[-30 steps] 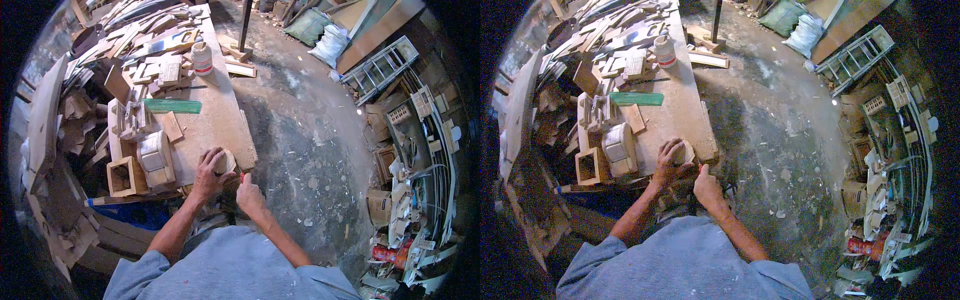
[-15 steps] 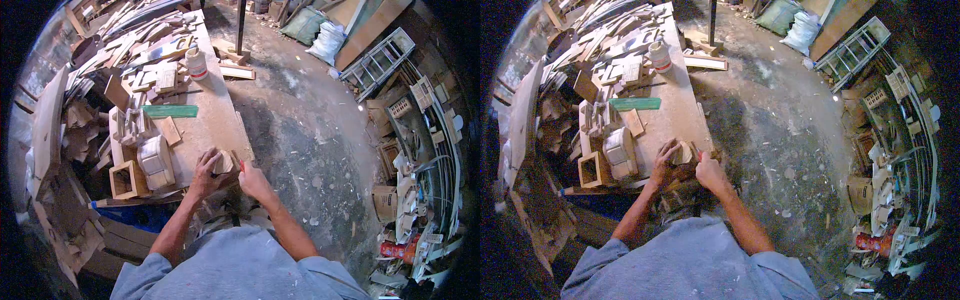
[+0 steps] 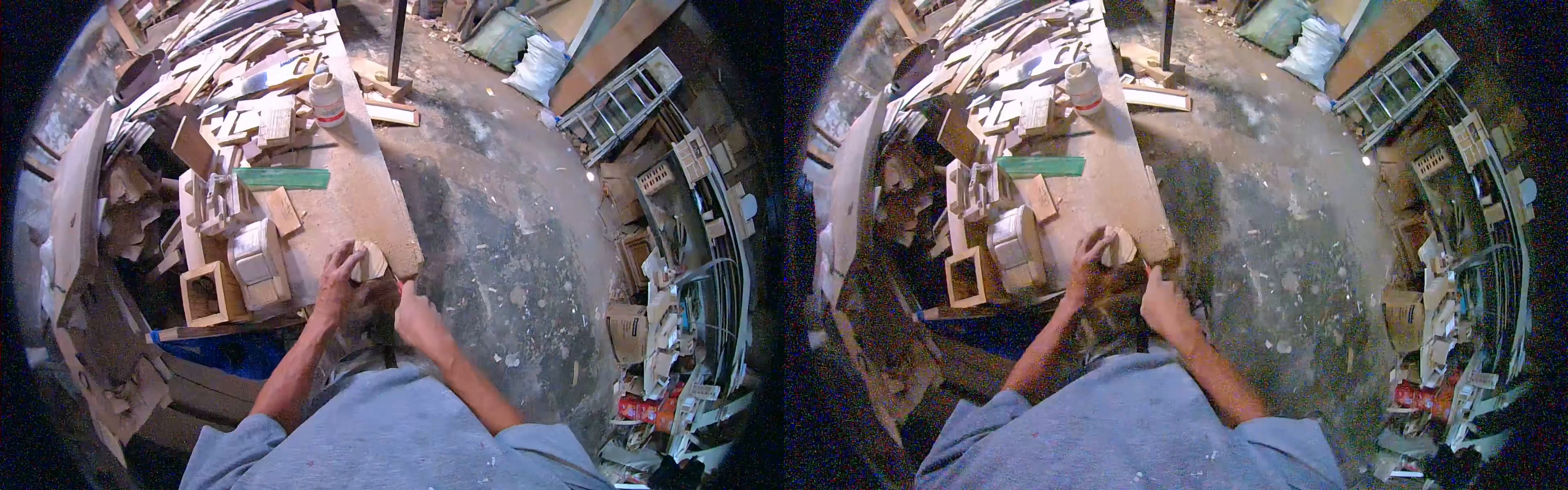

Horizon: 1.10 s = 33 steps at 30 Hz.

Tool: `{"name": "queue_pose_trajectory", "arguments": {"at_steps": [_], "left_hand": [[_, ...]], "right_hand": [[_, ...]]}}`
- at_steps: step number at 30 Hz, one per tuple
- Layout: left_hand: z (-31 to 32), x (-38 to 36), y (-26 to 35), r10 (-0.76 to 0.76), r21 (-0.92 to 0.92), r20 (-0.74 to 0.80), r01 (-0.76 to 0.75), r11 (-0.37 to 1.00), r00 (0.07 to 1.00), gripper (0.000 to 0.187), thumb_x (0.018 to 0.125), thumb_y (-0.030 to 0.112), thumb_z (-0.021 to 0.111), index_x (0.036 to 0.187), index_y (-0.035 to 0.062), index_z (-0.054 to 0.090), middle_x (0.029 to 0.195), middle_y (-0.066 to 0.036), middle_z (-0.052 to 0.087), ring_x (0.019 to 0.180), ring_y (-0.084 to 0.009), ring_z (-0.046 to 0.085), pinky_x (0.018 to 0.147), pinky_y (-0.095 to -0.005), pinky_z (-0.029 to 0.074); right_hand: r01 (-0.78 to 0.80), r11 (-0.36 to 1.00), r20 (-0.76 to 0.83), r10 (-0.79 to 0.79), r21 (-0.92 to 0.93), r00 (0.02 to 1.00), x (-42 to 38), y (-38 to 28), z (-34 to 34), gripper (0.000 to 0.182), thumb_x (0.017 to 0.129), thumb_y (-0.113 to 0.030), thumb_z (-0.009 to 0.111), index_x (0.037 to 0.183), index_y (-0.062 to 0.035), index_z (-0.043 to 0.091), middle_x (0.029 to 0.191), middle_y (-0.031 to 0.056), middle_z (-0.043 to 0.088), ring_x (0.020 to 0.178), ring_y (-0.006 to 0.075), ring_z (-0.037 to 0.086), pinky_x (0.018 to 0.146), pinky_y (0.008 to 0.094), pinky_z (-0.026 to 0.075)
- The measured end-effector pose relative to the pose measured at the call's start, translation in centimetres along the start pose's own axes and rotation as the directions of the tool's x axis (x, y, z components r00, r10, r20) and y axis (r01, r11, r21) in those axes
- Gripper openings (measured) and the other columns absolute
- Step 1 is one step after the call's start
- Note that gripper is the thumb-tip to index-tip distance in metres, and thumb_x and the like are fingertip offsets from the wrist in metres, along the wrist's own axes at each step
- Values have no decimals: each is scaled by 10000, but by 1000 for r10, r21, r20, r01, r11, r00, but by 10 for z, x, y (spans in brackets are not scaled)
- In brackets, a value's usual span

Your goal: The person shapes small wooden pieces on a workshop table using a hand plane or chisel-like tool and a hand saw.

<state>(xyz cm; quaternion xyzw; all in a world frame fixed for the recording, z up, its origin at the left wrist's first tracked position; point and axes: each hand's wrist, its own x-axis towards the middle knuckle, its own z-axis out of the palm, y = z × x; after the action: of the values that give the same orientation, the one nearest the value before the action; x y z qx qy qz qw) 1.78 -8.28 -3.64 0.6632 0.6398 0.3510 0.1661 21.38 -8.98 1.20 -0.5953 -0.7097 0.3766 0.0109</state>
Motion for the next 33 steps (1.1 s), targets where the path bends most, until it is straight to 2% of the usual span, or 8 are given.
{"name": "queue_pose_trajectory", "arguments": {"at_steps": [6, 9, 17, 21, 24, 25, 28, 33], "left_hand": [[3, -1, 1, -37, -4, -17, 37, 999, 999, 693, 708, 211, 872, 1311, 27, 583, 1408, -236, 509, 1307, -411, 464, 1105, -466, 416], [-17, 1, -5, -5, -178, 66, 17, 984, 998, 755, 712, 181, 849, 1379, 35, 527, 1448, -228, 466, 1353, -415, 412, 1138, -467, 380], [-33, 11, -4, 66, -22, 216, -62, 998, 974, 740, 701, 164, 826, 1370, 45, 532, 1477, -220, 409, 1342, -425, 393, 1127, -480, 387], [-22, 5, 10, -96, 37, 190, 90, 995, 977, 687, 708, 188, 834, 1330, 62, 569, 1454, -223, 423, 1276, -421, 443, 1081, -476, 427], [-16, 1, 31, -133, 153, 128, 113, 982, 983, 697, 706, 226, 846, 1333, 82, 575, 1461, -221, 426, 1273, -435, 453, 1063, -463, 440], [-16, 3, 30, -63, 140, 113, 46, 989, 992, 699, 705, 235, 847, 1333, 83, 578, 1463, -220, 433, 1278, -431, 456, 1063, -462, 440], [-17, 10, 14, 113, 80, 125, -123, 989, 986, 691, 713, 250, 843, 1333, 88, 587, 1467, -212, 452, 1293, -416, 468, 1070, -463, 437], [-19, 13, 4, 188, 7, 209, -194, 981, 960, 598, 765, 208, 800, 1322, 105, 610, 1452, -193, 494, 1294, -387, 500, 1094, -473, 425]], "right_hand": [[-13, 997, -58, 17, 73, 998, -4, 19, -9, 268, 966, -221, 475, 1108, 5, 449, 881, 352, 648, 896, 554, 625, 805, 629, 474], [46, 977, -151, -14, 210, 988, -8, 26, -25, 312, 986, -313, 520, 1133, -42, 474, 925, 321, 652, 902, 526, 625, 754, 594, 467], [193, 903, -144, -147, 384, 978, 22, 59, -14, 422, 972, -238, 542, 1338, -51, 446, 937, 295, 679, 880, 484, 666, 780, 547, 525], [79, 818, -20, -83, 570, 996, 5, 33, -28, 478, 1002, -170, 522, 1457, -80, 403, 804, 98, 634, 483, 143, 604, 443, 311, 519], [123, 863, -70, -102, 490, 992, 12, 29, -18, 513, 999, -190, 533, 1480, -85, 385, 772, 109, 641, 496, 135, 618, 448, 318, 533], [144, 914, -108, -111, 380, 988, 18, 32, -12, 533, 988, -193, 541, 1483, -80, 379, 827, 204, 689, 624, 286, 706, 560, 426, 574], [269, 950, -279, -218, 161, 935, 26, 30, -4, 536, 971, -185, 544, 1464, -49, 383, 955, 321, 679, 848, 467, 690, 733, 530, 553], [352, 907, -299, -278, 230, 913, 35, 25, -3, 535, 954, -174, 545, 1438, -11, 387, 975, 363, 649, 964, 536, 621, 825, 580, 502]]}}
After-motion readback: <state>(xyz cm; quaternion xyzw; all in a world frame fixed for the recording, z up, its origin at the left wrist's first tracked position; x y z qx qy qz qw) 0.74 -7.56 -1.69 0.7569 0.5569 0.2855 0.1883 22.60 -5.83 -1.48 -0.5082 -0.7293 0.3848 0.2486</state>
